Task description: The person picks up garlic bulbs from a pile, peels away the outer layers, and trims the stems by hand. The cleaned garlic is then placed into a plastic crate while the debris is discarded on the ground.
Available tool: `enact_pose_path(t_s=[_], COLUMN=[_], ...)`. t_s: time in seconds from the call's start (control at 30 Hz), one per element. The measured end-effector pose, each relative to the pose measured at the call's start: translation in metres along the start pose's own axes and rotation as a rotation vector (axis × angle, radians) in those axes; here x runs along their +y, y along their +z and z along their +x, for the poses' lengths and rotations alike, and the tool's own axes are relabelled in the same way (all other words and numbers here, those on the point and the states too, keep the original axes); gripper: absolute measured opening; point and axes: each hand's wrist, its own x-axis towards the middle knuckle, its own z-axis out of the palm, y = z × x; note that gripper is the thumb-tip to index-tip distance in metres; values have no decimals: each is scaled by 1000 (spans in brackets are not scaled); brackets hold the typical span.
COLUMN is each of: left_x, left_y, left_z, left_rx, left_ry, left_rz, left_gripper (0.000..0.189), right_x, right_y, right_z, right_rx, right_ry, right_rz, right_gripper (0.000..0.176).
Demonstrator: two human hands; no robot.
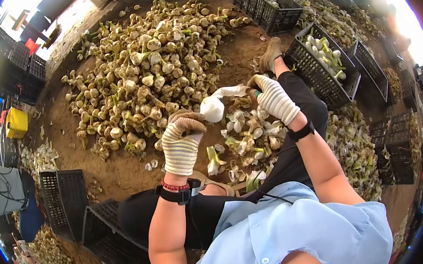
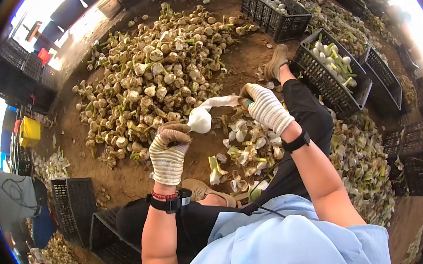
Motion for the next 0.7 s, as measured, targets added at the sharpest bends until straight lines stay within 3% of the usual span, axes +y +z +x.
enact_pose_path(t_s=[0.07,0.1,0.2,0.23,0.33,0.4,0.47,0.63,0.7], left_x=[1,1,0,-1,6,9,14,7,8], left_y=[-1,-1,-2,-2,4,10,14,19,21], left_z=[-2,-2,4,5,4,7,7,-1,-1], left_rx=[-5,-4,-22,-54,-127,-157,-197,-249,-261], left_ry=[-1,-16,61,141,212,396,451,466,481], left_rz=[-19,-36,30,115,231,424,499,582,631], left_gripper=[24,24,24,24,22,18,15,14,16], right_x=[16,14,29,25,-75,-77,-89,-75,-82], right_y=[1,-5,1,7,-16,-2,9,12,11], right_z=[-2,-4,-20,-18,-23,-19,-16,-9,-15], right_rx=[-62,-186,-89,-131,-144,-56,0,-149,-129], right_ry=[168,272,-81,79,87,-176,-185,35,-8], right_rz=[-154,-85,-142,-2,158,6,-136,38,-8], right_gripper=[19,20,26,34,36,31,29,24,23])
